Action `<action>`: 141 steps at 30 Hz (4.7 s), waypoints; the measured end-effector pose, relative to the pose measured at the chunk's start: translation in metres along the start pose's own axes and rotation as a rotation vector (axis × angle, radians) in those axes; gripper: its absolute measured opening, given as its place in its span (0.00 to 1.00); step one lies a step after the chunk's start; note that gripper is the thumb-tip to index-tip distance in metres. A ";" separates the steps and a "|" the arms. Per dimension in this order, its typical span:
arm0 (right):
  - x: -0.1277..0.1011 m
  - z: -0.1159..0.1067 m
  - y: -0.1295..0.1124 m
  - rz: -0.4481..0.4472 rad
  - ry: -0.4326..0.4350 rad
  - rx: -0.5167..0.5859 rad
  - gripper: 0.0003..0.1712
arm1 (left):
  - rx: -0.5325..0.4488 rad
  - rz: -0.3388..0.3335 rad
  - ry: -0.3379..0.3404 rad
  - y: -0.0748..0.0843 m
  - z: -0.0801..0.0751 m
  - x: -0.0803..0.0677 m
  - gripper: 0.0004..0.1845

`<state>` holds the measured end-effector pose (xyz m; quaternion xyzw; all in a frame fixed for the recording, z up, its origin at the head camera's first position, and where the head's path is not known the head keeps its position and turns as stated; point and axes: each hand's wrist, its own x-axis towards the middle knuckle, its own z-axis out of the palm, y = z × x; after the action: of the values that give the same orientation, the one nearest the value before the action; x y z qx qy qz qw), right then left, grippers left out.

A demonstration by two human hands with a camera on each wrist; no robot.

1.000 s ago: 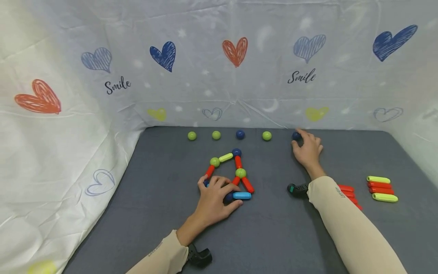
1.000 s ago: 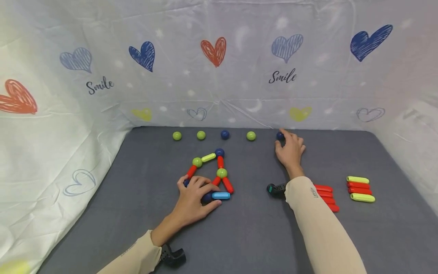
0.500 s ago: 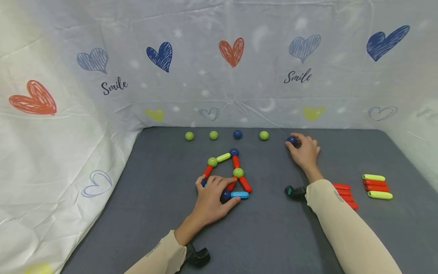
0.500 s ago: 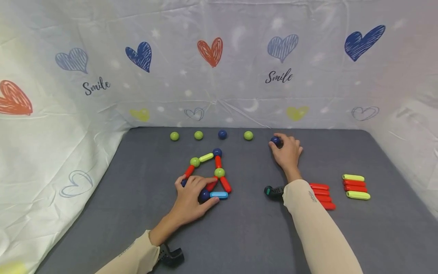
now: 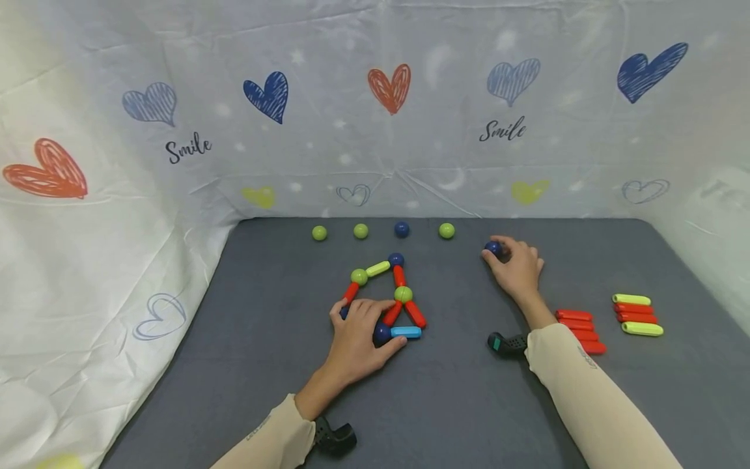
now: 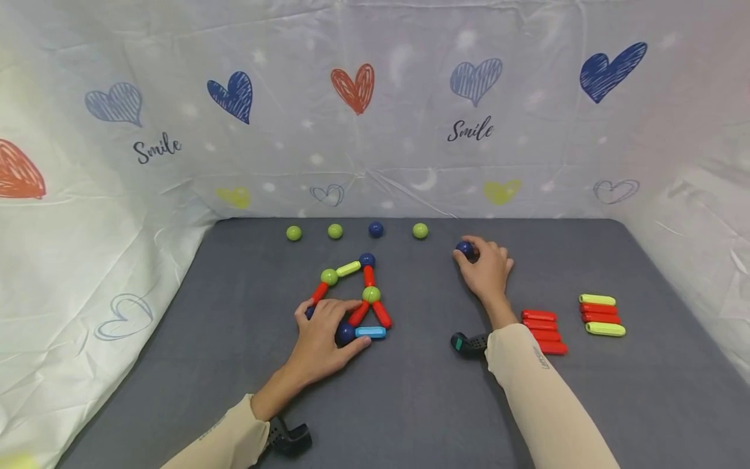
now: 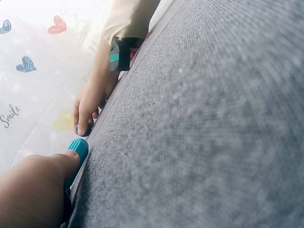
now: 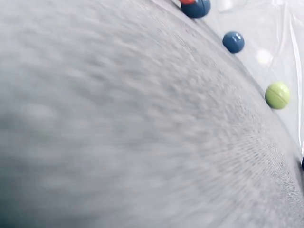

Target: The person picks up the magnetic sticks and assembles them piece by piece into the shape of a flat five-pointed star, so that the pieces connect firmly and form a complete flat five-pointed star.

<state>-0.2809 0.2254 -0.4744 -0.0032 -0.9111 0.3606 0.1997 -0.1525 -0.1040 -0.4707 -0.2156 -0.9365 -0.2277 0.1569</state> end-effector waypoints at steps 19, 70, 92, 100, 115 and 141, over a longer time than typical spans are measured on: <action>-0.046 -0.004 -0.022 -0.147 -0.079 0.052 0.21 | 0.000 0.046 0.002 -0.002 0.002 0.000 0.26; -0.096 -0.002 -0.061 -0.488 -0.495 0.273 0.20 | -0.006 0.074 0.002 -0.002 0.000 0.001 0.11; -0.097 0.002 -0.064 -0.550 -0.527 0.338 0.20 | -0.090 0.172 -0.042 -0.006 -0.003 0.002 0.10; -0.099 0.001 -0.069 -0.591 -0.616 0.320 0.21 | -0.100 0.203 -0.057 -0.004 -0.005 0.003 0.10; -0.100 0.001 -0.066 -0.455 -0.572 0.416 0.19 | -0.137 0.127 -0.066 -0.003 -0.004 0.001 0.25; -0.089 -0.037 -0.062 -0.464 -0.470 0.303 0.20 | -0.200 -0.111 0.100 -0.001 -0.003 0.002 0.16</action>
<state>-0.1767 0.1903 -0.4415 0.3163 -0.8448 0.4273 0.0597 -0.1537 -0.1057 -0.4681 -0.1664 -0.9107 -0.3386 0.1683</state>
